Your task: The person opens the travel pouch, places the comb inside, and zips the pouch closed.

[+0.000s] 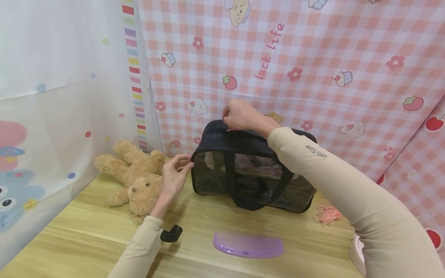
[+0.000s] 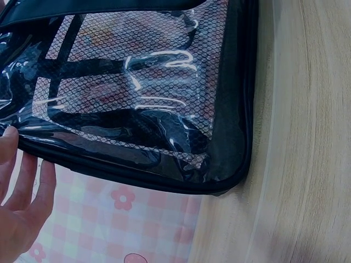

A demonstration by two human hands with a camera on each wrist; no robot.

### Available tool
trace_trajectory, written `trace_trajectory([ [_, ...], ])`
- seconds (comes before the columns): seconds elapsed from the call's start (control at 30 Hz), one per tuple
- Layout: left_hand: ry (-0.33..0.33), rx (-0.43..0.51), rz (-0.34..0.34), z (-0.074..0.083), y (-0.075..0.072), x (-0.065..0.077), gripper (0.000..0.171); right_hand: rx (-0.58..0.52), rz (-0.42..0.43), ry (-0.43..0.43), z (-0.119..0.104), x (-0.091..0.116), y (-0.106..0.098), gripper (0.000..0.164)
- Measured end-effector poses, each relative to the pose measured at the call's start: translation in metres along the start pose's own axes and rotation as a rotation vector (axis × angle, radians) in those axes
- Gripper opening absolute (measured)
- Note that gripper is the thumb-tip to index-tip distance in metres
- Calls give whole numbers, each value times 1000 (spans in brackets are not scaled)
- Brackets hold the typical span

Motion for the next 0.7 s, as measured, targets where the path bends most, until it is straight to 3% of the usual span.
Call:
trace_trajectory([
  [0.4,6,2,-2,0,3,1,15,15,-7,-13,-13,-11,6,23],
  [0.7,25,-3,3,-1,1,1,16,-9,-56,-22,-12,-4,3,23],
])
Point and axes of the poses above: each hand's wrist, its own x-axis away from the middle knuckle, its own y-axis out of the palm, z = x × y, the point moved 5 cm from there along -x, towards the middle knuckle, and after that the axes turned 2 degrees about -z, right-handed, at the moved point
